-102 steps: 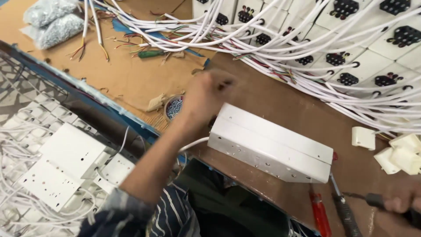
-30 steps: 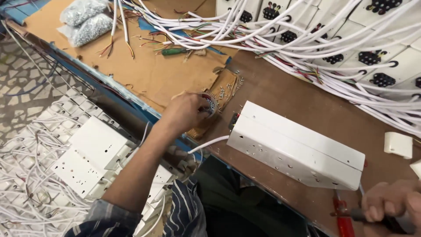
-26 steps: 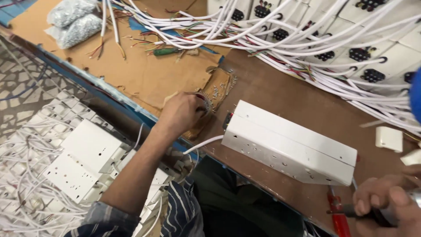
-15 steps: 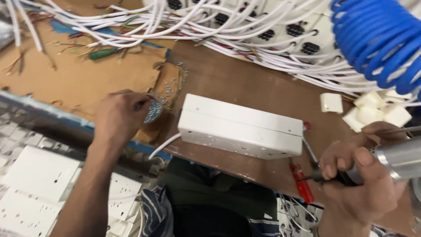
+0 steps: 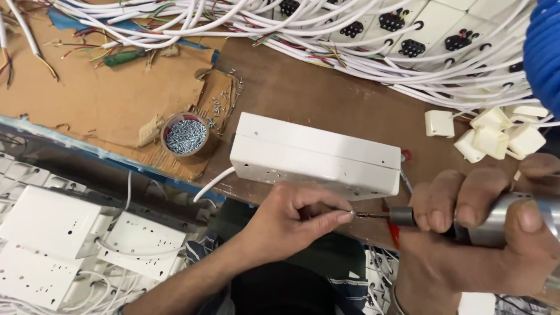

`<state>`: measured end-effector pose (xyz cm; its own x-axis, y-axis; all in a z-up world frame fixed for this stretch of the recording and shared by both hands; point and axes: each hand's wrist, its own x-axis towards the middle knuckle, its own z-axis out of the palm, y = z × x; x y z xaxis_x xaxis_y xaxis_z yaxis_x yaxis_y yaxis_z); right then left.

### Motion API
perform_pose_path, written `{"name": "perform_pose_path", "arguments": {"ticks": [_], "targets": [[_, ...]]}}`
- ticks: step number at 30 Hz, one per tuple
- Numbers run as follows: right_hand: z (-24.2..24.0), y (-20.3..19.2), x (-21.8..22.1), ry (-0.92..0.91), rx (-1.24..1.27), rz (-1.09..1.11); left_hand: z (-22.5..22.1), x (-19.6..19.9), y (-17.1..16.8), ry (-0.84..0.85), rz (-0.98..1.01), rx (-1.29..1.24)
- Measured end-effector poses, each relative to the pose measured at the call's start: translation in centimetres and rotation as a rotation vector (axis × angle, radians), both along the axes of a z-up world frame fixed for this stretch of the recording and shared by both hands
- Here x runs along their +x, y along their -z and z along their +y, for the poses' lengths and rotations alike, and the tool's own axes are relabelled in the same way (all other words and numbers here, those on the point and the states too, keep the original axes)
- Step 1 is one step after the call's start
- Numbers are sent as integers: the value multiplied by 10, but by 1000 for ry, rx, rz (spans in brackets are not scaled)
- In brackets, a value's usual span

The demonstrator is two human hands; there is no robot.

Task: Assembling plastic electronic boxes by managing wiring, using a mallet to fit components, and securing with a pneumatic screwdriver.

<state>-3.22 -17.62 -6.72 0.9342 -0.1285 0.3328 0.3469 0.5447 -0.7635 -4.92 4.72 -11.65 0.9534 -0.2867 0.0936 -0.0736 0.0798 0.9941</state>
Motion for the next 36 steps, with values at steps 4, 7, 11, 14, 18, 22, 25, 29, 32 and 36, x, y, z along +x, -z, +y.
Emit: {"name": "perform_pose_path", "arguments": {"ticks": [4, 7, 11, 14, 18, 22, 25, 29, 32, 36], "targets": [[-25, 20, 4, -137, -6, -30, -1, 0, -2, 13, -12, -5], [3, 3, -2, -31, 11, -12, -1, 0, -3, 6, -50, 19], [13, 0, -2, 82, -47, 9, -2, 1, -10, -22, -107, 79], [11, 3, 0, 43, -25, 21, -3, 3, -11, -35, -202, 117], [1, 5, 2, -21, -29, -5, -5, 8, -11, -1, -344, 147], [1, 0, 3, -33, -61, -19, -12, 11, -15, 17, -405, 206], [-1, 2, 11, -12, -100, -37, -19, 16, -21, 12, -394, 216], [6, -6, 32, 31, -95, -107, -32, 29, -32, -74, -506, 199], [5, -11, 47, 37, -158, -179, -37, 44, -29, -106, -520, 213], [0, -7, 69, 15, -131, -182, -37, 62, -30, -28, -392, 247]]}}
